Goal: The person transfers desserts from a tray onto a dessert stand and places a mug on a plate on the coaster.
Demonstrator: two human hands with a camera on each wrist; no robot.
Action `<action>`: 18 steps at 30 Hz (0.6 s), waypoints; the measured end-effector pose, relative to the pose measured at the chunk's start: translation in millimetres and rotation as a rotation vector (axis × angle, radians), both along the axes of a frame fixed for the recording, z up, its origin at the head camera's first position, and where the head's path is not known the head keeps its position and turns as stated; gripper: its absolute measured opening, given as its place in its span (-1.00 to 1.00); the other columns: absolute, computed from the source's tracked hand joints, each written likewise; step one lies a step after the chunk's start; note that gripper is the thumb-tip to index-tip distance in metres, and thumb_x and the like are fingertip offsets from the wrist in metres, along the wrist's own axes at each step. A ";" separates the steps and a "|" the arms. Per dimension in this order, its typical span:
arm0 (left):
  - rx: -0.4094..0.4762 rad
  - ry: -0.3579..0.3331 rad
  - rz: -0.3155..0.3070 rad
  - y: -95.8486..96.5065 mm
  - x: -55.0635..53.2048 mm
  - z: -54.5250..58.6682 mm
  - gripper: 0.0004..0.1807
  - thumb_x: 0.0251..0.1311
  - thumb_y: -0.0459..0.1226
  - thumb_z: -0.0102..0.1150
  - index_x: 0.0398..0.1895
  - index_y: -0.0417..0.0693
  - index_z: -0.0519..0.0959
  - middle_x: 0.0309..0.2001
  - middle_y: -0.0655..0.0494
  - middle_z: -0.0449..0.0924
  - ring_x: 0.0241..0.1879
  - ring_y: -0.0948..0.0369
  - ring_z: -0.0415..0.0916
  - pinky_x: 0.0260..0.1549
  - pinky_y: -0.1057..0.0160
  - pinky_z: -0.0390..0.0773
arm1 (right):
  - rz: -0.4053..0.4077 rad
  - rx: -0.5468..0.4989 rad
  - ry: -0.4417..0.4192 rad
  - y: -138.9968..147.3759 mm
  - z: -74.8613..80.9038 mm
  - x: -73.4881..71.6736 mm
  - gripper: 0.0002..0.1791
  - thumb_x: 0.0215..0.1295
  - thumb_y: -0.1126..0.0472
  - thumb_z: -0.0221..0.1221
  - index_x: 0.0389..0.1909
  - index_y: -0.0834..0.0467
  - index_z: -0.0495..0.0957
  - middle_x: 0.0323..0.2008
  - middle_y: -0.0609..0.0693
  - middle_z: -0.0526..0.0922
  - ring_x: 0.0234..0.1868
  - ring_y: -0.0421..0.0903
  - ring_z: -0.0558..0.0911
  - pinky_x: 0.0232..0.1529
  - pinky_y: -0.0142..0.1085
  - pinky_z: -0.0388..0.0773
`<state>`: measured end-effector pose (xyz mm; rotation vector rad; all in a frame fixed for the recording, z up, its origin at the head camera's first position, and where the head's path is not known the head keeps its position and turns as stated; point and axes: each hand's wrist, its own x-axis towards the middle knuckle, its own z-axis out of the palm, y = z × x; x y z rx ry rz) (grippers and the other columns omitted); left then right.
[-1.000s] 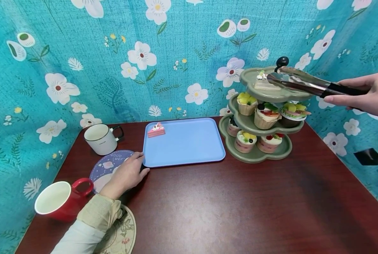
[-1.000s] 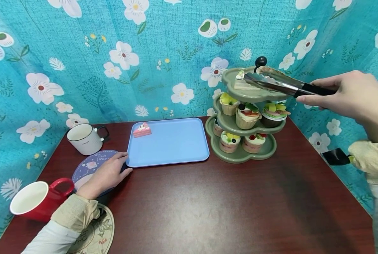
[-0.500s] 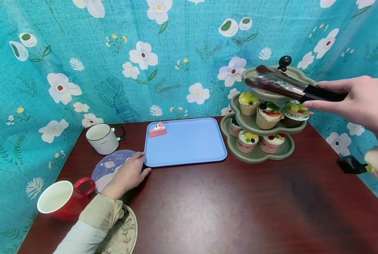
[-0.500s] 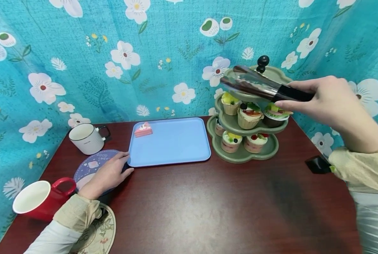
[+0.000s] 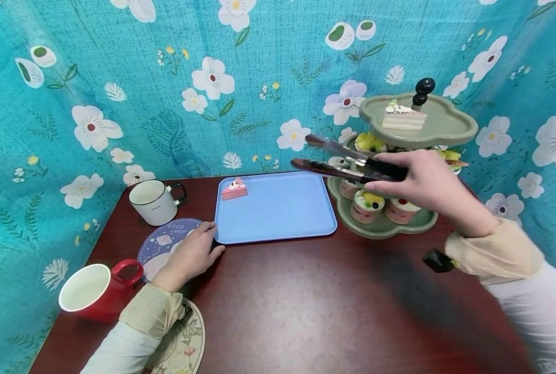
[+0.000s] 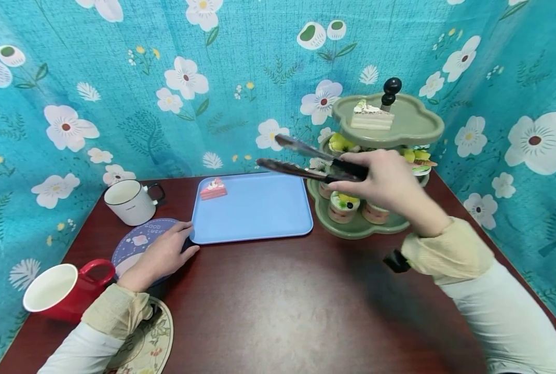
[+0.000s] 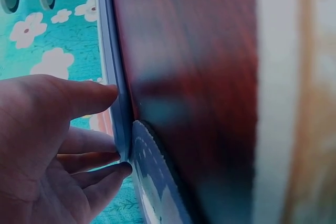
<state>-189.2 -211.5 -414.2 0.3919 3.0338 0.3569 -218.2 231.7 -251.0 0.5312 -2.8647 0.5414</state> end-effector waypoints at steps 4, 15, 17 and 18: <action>0.001 0.008 -0.001 1.0 0.2 -0.4 -0.38 0.30 -0.13 0.22 0.31 -0.36 0.41 0.35 -0.26 0.36 0.32 -0.14 0.40 0.28 -0.14 0.41 | 0.050 -0.002 -0.035 -25.5 -21.1 -7.5 -0.28 0.09 -0.20 0.39 0.21 0.11 0.58 -0.47 0.15 0.73 -0.52 -0.07 0.50 -0.41 -0.19 0.42; -0.010 -0.009 0.006 2.1 -1.3 -0.6 -0.37 0.31 -0.12 0.21 0.32 -0.35 0.40 0.36 -0.26 0.35 0.33 -0.14 0.38 0.29 -0.14 0.39 | 0.066 -0.050 -0.124 -82.8 -74.2 -41.4 -0.27 0.07 -0.24 0.38 0.22 0.05 0.58 -0.21 0.10 0.76 -0.37 -0.01 0.62 -0.42 -0.23 0.46; -0.011 -0.002 0.003 2.2 -1.2 -0.9 -0.37 0.31 -0.12 0.22 0.31 -0.36 0.41 0.35 -0.26 0.36 0.32 -0.14 0.39 0.29 -0.14 0.40 | 0.057 -0.037 -0.137 -92.7 -83.1 -48.5 -0.27 0.07 -0.25 0.37 0.23 0.01 0.57 -0.29 0.04 0.74 -0.41 -0.03 0.60 -0.47 -0.24 0.44; -0.012 0.002 0.002 2.1 -1.3 -1.3 -0.38 0.31 -0.12 0.22 0.30 -0.36 0.42 0.35 -0.26 0.36 0.32 -0.14 0.39 0.29 -0.14 0.40 | 0.056 -0.034 -0.152 -97.2 -87.4 -52.1 -0.27 0.07 -0.25 0.37 0.24 0.00 0.56 -0.30 0.03 0.74 -0.44 -0.04 0.59 -0.49 -0.24 0.44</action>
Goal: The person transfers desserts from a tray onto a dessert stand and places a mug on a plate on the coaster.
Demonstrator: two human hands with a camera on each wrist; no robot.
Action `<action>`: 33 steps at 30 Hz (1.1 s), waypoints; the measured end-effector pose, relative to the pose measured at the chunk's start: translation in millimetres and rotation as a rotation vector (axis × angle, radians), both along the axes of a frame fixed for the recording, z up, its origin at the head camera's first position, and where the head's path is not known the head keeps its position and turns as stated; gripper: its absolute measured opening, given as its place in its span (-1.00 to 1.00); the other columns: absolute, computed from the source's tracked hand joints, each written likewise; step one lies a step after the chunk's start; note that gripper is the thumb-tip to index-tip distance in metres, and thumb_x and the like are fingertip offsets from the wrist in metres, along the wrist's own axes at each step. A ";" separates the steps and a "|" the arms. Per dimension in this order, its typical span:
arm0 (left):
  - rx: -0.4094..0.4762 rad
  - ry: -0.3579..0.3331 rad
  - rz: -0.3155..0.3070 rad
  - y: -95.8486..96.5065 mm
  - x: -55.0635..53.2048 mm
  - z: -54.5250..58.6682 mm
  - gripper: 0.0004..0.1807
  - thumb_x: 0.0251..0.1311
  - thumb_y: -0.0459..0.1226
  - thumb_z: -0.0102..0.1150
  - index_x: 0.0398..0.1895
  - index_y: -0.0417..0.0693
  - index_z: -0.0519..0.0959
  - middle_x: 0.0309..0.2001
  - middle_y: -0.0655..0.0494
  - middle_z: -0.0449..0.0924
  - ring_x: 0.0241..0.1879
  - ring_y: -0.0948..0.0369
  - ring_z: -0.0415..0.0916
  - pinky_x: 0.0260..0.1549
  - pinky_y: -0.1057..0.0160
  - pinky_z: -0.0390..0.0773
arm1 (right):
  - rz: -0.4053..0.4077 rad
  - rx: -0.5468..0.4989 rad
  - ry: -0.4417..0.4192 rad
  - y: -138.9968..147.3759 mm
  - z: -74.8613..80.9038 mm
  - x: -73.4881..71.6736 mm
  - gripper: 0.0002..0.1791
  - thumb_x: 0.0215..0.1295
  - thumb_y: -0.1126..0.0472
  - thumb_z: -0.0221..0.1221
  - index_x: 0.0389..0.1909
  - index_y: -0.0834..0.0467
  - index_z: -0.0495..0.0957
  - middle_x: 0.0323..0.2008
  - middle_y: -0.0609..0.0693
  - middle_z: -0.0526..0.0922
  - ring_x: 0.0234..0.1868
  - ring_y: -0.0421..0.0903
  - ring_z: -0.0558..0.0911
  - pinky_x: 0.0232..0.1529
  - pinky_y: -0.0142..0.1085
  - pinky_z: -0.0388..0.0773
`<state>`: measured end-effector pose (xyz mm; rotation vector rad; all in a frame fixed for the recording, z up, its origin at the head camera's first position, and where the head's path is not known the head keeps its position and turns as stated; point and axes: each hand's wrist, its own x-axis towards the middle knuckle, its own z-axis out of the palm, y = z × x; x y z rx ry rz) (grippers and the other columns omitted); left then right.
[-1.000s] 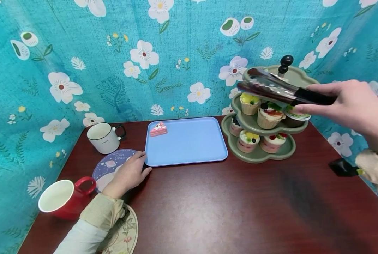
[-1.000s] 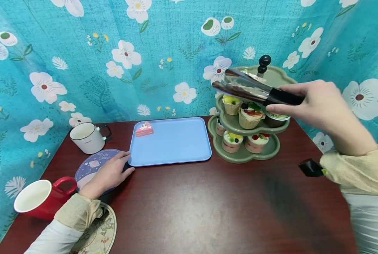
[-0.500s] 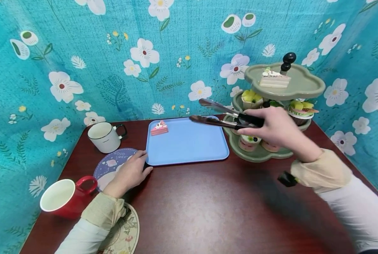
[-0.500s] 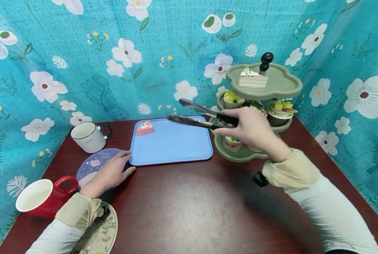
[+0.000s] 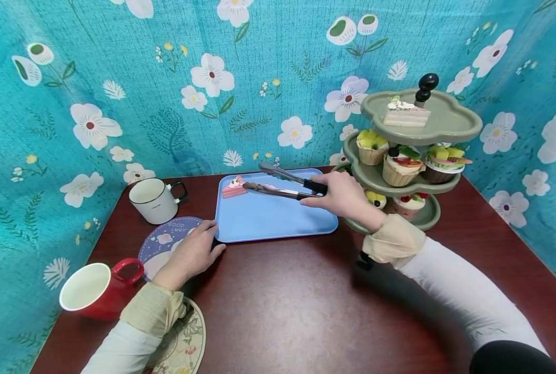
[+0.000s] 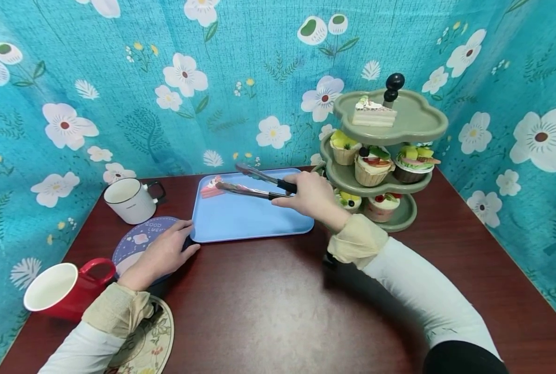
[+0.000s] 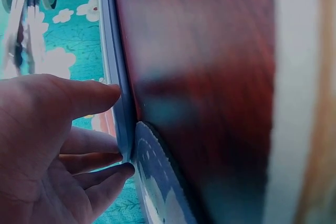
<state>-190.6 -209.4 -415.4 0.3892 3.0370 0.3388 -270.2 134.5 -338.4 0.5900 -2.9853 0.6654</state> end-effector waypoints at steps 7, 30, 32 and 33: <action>-0.001 0.010 0.000 -0.3 -0.4 -0.6 -0.38 0.30 -0.12 0.23 0.29 -0.36 0.43 0.34 -0.26 0.37 0.30 -0.14 0.41 0.28 -0.14 0.41 | -0.032 0.052 -0.070 -27.9 -23.6 -24.9 -0.29 0.04 -0.32 0.36 0.20 -0.06 0.60 -0.05 0.03 0.72 -0.26 0.00 0.64 -0.48 -0.20 0.47; -0.007 0.005 0.010 1.7 0.0 0.5 -0.37 0.30 -0.12 0.22 0.30 -0.37 0.41 0.34 -0.27 0.37 0.30 -0.14 0.41 0.28 -0.13 0.41 | -0.015 0.071 -0.131 -66.5 -58.1 -63.6 -0.35 0.03 -0.23 0.41 0.15 -0.04 0.63 -0.09 -0.04 0.74 -0.25 -0.05 0.61 -0.39 -0.25 0.46; -0.009 0.009 0.010 1.6 0.3 0.6 -0.37 0.30 -0.12 0.23 0.30 -0.37 0.42 0.34 -0.26 0.37 0.30 -0.14 0.41 0.28 -0.12 0.41 | -0.025 0.071 -0.140 -69.1 -58.3 -65.4 -0.29 0.02 -0.23 0.42 0.22 -0.07 0.58 0.03 -0.04 0.71 -0.17 -0.05 0.63 -0.35 -0.25 0.50; -0.011 0.011 0.010 1.5 0.3 0.5 -0.37 0.30 -0.11 0.22 0.30 -0.37 0.42 0.34 -0.26 0.37 0.30 -0.13 0.41 0.28 -0.12 0.41 | -0.028 0.075 -0.142 -70.5 -58.5 -66.4 -0.27 0.01 -0.23 0.42 0.24 -0.08 0.57 0.07 -0.04 0.70 -0.14 -0.04 0.63 -0.33 -0.24 0.51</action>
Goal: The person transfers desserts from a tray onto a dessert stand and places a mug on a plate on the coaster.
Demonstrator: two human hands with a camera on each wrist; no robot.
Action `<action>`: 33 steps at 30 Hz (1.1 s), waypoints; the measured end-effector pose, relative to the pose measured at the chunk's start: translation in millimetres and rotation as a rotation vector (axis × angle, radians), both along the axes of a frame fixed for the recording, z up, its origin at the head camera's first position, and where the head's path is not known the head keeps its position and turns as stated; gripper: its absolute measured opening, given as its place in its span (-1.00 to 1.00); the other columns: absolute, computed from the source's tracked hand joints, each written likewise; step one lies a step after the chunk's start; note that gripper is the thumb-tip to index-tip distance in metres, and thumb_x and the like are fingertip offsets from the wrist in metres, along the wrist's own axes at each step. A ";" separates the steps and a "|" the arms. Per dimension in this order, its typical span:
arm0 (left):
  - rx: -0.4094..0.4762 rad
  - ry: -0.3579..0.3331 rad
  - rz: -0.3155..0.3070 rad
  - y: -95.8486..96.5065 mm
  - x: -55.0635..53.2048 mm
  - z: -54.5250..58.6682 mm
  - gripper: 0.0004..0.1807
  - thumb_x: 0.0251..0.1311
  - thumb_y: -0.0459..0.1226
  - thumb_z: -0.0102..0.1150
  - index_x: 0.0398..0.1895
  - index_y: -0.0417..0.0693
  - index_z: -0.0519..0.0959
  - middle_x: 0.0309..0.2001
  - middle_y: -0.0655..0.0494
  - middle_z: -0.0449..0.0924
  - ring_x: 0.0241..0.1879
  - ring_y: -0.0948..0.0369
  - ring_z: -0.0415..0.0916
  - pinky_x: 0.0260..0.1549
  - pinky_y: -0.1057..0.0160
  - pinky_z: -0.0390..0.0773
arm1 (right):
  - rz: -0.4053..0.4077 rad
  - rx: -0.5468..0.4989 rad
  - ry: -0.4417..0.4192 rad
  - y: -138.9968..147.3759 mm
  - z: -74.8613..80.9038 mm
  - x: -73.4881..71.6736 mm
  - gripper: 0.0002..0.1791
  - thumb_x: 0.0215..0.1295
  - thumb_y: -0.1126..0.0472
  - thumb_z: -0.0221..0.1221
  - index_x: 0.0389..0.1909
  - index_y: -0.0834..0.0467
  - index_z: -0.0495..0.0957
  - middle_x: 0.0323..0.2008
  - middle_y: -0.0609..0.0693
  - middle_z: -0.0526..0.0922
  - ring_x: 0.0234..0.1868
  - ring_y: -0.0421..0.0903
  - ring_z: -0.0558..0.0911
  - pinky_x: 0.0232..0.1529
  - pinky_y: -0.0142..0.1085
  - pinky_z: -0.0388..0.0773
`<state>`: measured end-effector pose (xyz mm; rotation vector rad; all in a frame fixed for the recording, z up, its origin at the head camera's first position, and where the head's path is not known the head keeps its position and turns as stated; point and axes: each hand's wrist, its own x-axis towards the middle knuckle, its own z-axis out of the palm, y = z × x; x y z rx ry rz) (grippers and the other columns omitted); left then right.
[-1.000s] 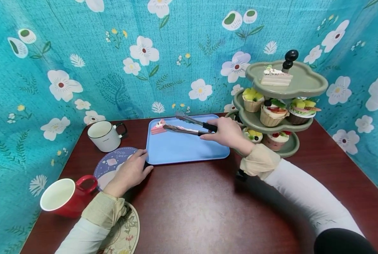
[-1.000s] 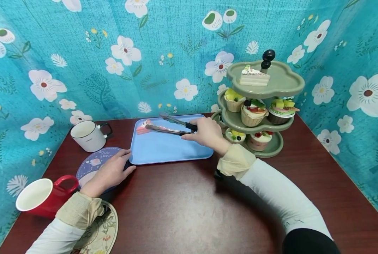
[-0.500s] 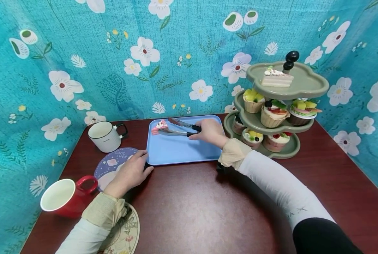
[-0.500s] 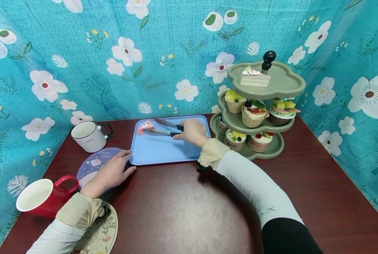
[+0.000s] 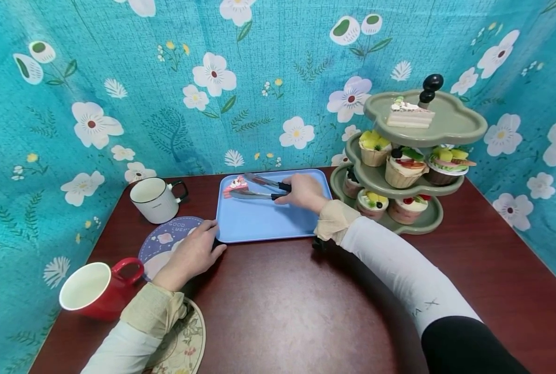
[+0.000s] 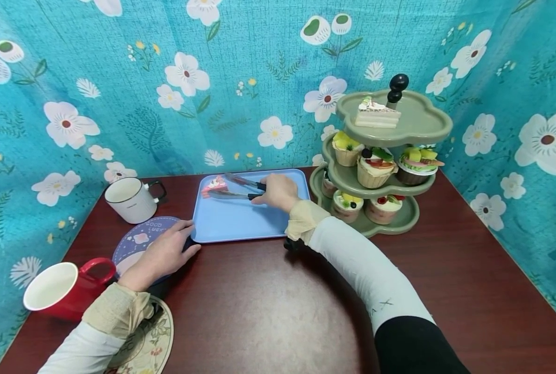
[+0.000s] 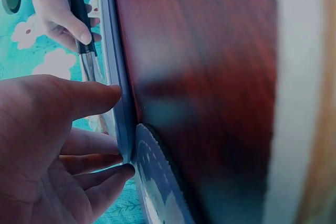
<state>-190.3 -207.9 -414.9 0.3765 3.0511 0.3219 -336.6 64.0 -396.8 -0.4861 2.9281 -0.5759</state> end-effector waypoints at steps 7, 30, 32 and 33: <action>0.000 -0.012 0.007 0.1 -0.9 0.6 -0.36 0.31 -0.11 0.22 0.32 -0.36 0.40 0.35 -0.25 0.36 0.31 -0.13 0.40 0.29 -0.12 0.40 | -0.001 0.034 0.003 -9.0 0.3 -5.0 -0.23 0.01 -0.22 0.44 0.29 -0.13 0.51 0.21 0.00 0.62 0.05 0.03 0.64 -0.17 -0.11 0.58; -0.009 0.059 -0.019 2.2 0.8 -2.5 -0.38 0.27 -0.14 0.26 0.25 -0.41 0.45 0.31 -0.28 0.40 0.28 -0.14 0.43 0.24 -0.10 0.45 | 0.007 0.058 0.088 1.2 -3.4 4.8 -0.39 0.09 -0.23 0.38 0.20 -0.19 0.59 0.16 -0.11 0.66 0.07 0.01 0.66 -0.16 -0.14 0.60; -0.012 0.054 -0.016 2.6 1.0 -2.8 -0.38 0.27 -0.13 0.26 0.25 -0.41 0.45 0.31 -0.28 0.40 0.28 -0.14 0.43 0.24 -0.10 0.45 | 0.009 0.040 0.085 3.7 -2.2 6.9 -0.40 0.10 -0.22 0.38 0.19 -0.19 0.59 0.14 -0.11 0.68 0.05 0.00 0.67 -0.16 -0.14 0.60; -0.014 0.051 -0.017 2.9 1.0 -2.8 -0.38 0.27 -0.13 0.26 0.25 -0.41 0.45 0.31 -0.28 0.40 0.28 -0.14 0.43 0.24 -0.11 0.45 | 0.011 0.032 0.086 5.3 -1.5 7.7 -0.42 0.11 -0.21 0.37 0.18 -0.19 0.60 0.12 -0.11 0.69 0.04 0.00 0.67 -0.15 -0.14 0.60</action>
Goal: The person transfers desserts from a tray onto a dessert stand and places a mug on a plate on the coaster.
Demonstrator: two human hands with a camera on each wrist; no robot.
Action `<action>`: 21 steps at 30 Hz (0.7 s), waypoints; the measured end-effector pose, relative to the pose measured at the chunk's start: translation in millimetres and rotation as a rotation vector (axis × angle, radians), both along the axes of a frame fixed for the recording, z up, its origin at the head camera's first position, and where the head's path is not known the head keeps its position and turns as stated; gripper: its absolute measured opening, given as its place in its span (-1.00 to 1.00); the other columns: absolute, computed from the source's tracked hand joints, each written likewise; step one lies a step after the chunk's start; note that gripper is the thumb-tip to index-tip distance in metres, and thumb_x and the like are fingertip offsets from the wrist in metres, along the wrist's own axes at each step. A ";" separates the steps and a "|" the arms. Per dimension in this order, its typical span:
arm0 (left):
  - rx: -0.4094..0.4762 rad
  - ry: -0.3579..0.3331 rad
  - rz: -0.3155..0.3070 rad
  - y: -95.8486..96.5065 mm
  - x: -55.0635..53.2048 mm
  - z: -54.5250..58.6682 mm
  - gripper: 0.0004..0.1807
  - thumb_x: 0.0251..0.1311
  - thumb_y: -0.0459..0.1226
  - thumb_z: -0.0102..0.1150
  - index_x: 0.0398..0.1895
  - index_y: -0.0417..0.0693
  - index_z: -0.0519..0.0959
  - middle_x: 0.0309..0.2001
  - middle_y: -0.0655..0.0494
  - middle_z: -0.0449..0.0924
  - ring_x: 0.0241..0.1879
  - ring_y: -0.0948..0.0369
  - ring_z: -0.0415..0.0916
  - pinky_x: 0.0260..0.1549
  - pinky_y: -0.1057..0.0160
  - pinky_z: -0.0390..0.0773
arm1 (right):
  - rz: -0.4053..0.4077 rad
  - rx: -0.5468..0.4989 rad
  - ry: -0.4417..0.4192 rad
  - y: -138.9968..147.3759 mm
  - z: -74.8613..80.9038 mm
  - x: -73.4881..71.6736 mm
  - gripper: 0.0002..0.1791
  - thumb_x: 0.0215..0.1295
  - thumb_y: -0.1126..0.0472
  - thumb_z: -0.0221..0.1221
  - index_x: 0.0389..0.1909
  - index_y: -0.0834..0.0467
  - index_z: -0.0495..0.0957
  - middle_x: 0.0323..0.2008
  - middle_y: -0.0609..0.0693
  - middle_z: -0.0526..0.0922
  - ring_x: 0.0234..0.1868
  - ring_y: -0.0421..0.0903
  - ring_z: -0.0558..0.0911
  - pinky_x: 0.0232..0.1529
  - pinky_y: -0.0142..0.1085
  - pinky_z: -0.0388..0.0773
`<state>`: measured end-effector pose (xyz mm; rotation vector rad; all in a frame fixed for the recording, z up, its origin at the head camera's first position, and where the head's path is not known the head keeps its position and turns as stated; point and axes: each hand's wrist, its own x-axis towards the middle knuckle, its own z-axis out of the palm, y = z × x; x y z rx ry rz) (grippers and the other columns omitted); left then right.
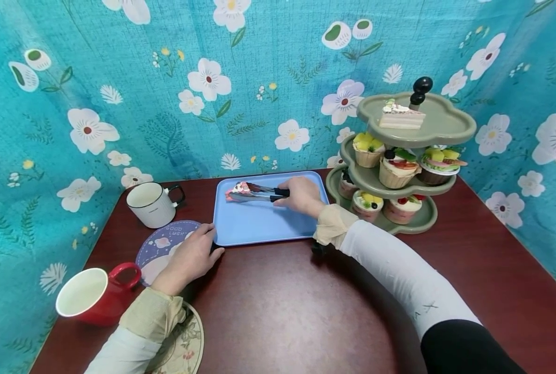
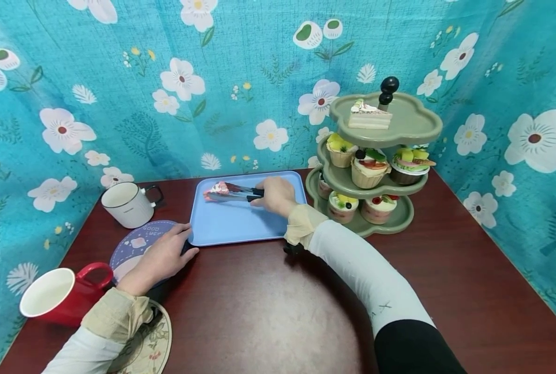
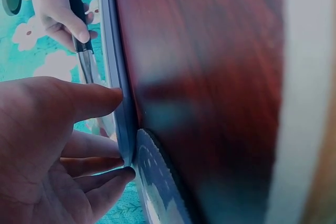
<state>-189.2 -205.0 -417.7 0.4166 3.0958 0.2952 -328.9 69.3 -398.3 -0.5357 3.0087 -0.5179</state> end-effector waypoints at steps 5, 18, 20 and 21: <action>0.001 -0.006 -0.003 0.5 1.0 0.2 -0.38 0.27 -0.13 0.25 0.25 -0.42 0.45 0.32 -0.28 0.39 0.28 -0.15 0.43 0.24 -0.11 0.45 | -0.021 -0.019 -0.010 8.7 4.3 2.6 -0.44 0.13 -0.21 0.35 0.18 -0.19 0.60 0.12 -0.07 0.69 0.07 0.02 0.65 -0.08 -0.10 0.59; -0.001 0.003 -0.008 0.5 2.6 2.0 -0.39 0.28 -0.14 0.24 0.25 -0.42 0.45 0.31 -0.29 0.39 0.28 -0.15 0.43 0.25 -0.11 0.45 | -0.054 -0.009 0.014 31.5 21.0 13.1 -0.39 0.11 -0.24 0.36 0.22 -0.20 0.57 0.21 -0.04 0.63 0.10 0.09 0.65 -0.16 -0.06 0.62; 0.002 0.001 -0.006 0.7 2.7 1.9 -0.39 0.28 -0.14 0.24 0.25 -0.42 0.45 0.31 -0.29 0.39 0.27 -0.16 0.43 0.24 -0.11 0.45 | -0.059 -0.005 0.019 34.2 24.9 16.7 -0.39 0.11 -0.24 0.36 0.21 -0.19 0.58 0.20 -0.03 0.63 0.09 0.08 0.66 -0.21 -0.07 0.62; 0.003 0.000 -0.006 1.0 2.8 1.9 -0.39 0.28 -0.14 0.24 0.25 -0.43 0.45 0.31 -0.29 0.39 0.27 -0.16 0.43 0.24 -0.12 0.45 | -0.062 -0.006 0.019 35.5 26.9 18.7 -0.39 0.11 -0.24 0.36 0.21 -0.19 0.58 0.20 -0.03 0.63 0.09 0.08 0.66 -0.24 -0.07 0.62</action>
